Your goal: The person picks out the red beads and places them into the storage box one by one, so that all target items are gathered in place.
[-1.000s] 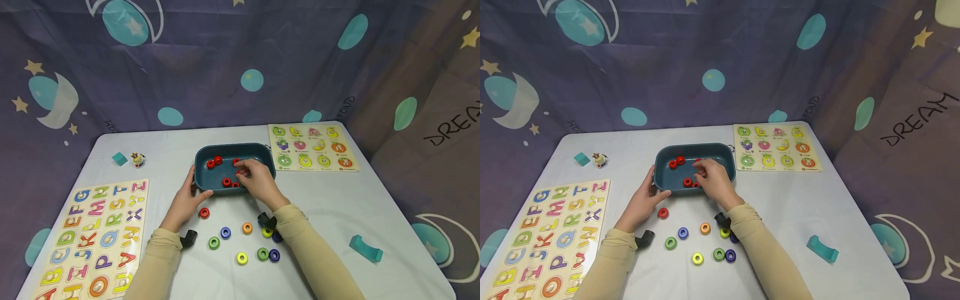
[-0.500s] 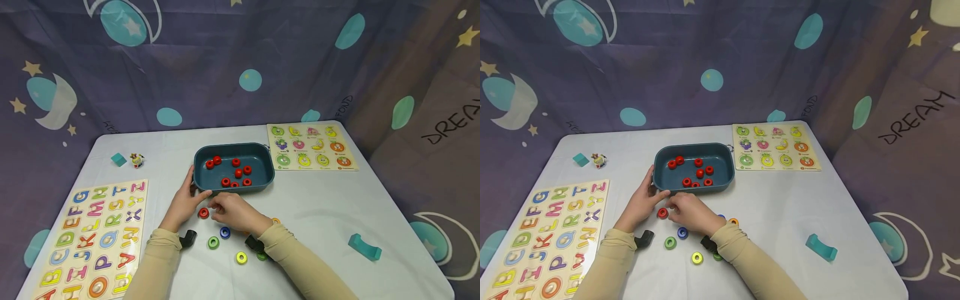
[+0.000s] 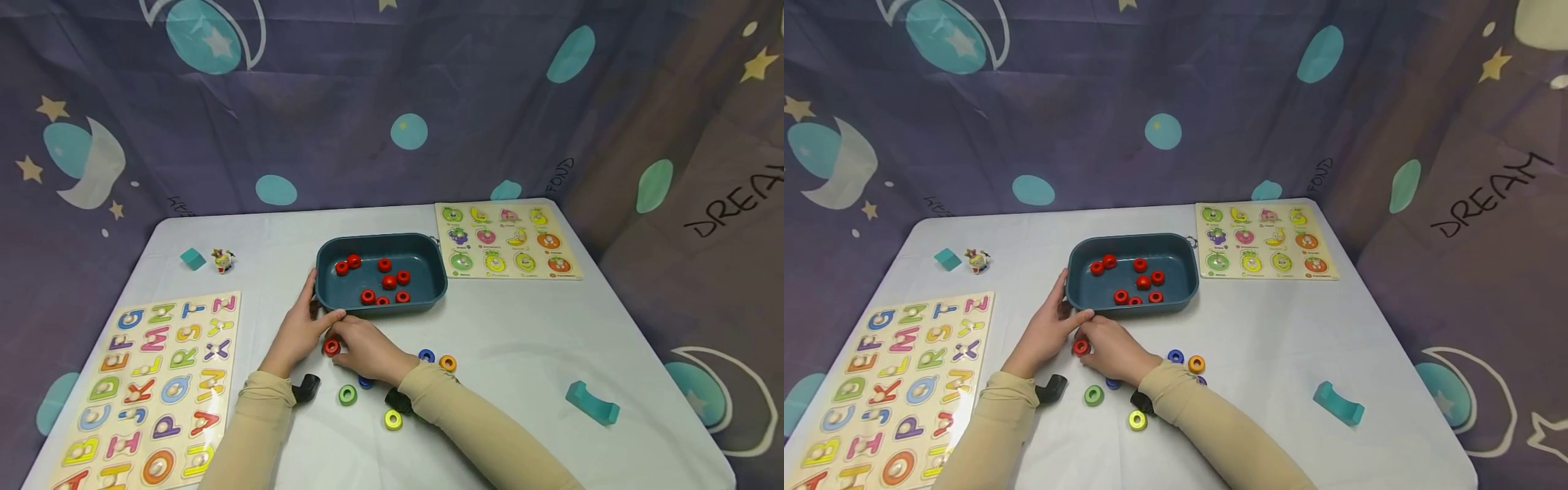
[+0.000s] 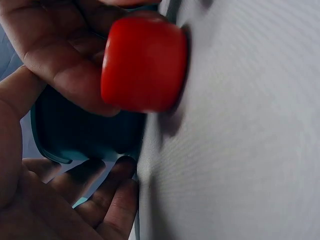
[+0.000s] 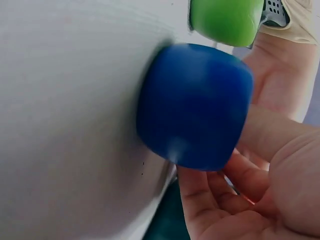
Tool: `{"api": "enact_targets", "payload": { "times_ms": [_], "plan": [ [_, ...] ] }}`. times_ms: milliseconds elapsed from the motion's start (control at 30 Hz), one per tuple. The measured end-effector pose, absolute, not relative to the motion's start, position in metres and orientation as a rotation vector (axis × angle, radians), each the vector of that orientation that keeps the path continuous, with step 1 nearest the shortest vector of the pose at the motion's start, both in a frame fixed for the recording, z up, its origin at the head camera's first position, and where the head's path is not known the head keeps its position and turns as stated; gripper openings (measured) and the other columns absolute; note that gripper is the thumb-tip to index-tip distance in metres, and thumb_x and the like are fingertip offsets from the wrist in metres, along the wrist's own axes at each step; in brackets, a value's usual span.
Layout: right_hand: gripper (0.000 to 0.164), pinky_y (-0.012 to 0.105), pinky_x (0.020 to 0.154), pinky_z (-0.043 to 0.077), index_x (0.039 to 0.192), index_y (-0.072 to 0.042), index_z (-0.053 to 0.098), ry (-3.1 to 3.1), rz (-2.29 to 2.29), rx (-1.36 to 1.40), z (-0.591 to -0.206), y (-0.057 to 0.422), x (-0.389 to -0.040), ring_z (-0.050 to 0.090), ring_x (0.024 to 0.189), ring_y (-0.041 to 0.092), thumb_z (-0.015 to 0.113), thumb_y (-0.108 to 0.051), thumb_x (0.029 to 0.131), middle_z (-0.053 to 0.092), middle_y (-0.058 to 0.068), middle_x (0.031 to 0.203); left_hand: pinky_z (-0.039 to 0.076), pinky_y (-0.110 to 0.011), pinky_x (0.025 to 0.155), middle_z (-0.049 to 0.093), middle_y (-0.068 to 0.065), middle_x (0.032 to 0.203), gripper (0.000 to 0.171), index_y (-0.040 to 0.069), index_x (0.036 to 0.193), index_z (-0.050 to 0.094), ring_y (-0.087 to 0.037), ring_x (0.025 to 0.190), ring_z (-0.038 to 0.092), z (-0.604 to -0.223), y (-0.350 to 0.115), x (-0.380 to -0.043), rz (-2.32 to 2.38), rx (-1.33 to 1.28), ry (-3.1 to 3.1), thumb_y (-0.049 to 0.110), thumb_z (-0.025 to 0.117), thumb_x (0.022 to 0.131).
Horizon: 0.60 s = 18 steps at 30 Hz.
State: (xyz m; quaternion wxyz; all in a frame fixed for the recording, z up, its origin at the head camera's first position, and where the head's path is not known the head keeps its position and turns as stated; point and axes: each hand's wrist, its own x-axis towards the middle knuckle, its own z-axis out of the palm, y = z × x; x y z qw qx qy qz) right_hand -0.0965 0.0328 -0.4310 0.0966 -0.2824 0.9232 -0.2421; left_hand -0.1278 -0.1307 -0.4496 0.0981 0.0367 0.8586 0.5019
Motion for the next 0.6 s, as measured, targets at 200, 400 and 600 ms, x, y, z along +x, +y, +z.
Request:
{"api": "enact_targets", "payload": {
  "times_ms": [200,400,600],
  "plan": [
    [0.026,0.017,0.074,0.047,0.105,-0.015,0.065,2.714,-0.724,-0.800,-0.429,0.037,-0.094,0.052,0.081,0.005,0.077,-0.020,0.082,0.062,-0.005,0.096,0.037,-0.050,0.111,0.024,-0.007,0.160,0.098,0.039,0.154,-0.002,-0.033,0.138,0.041,-0.452,-0.130,-0.128,1.484,0.109,2.540,0.044,0.069,0.087],
    [0.024,0.016,0.068,0.045,0.105,-0.018,0.065,2.644,-0.902,-0.656,-0.413,0.063,-0.082,0.052,0.077,0.006,0.075,-0.020,0.083,0.058,-0.007,0.089,0.036,-0.051,0.111,0.025,-0.007,0.159,0.098,0.039,0.154,-0.002,-0.033,0.138,0.041,-0.452,-0.129,-0.128,1.474,0.102,2.542,0.046,0.069,0.086],
    [0.028,0.025,0.074,0.053,0.109,-0.017,0.067,2.712,-1.116,-0.492,-0.387,0.101,-0.087,0.057,0.084,0.010,0.075,-0.013,0.083,0.061,-0.007,0.098,0.036,-0.050,0.112,0.024,-0.007,0.160,0.100,0.042,0.153,-0.003,-0.033,0.139,0.041,-0.452,-0.130,-0.129,1.467,0.078,2.538,0.047,0.069,0.085]
  ]
}}
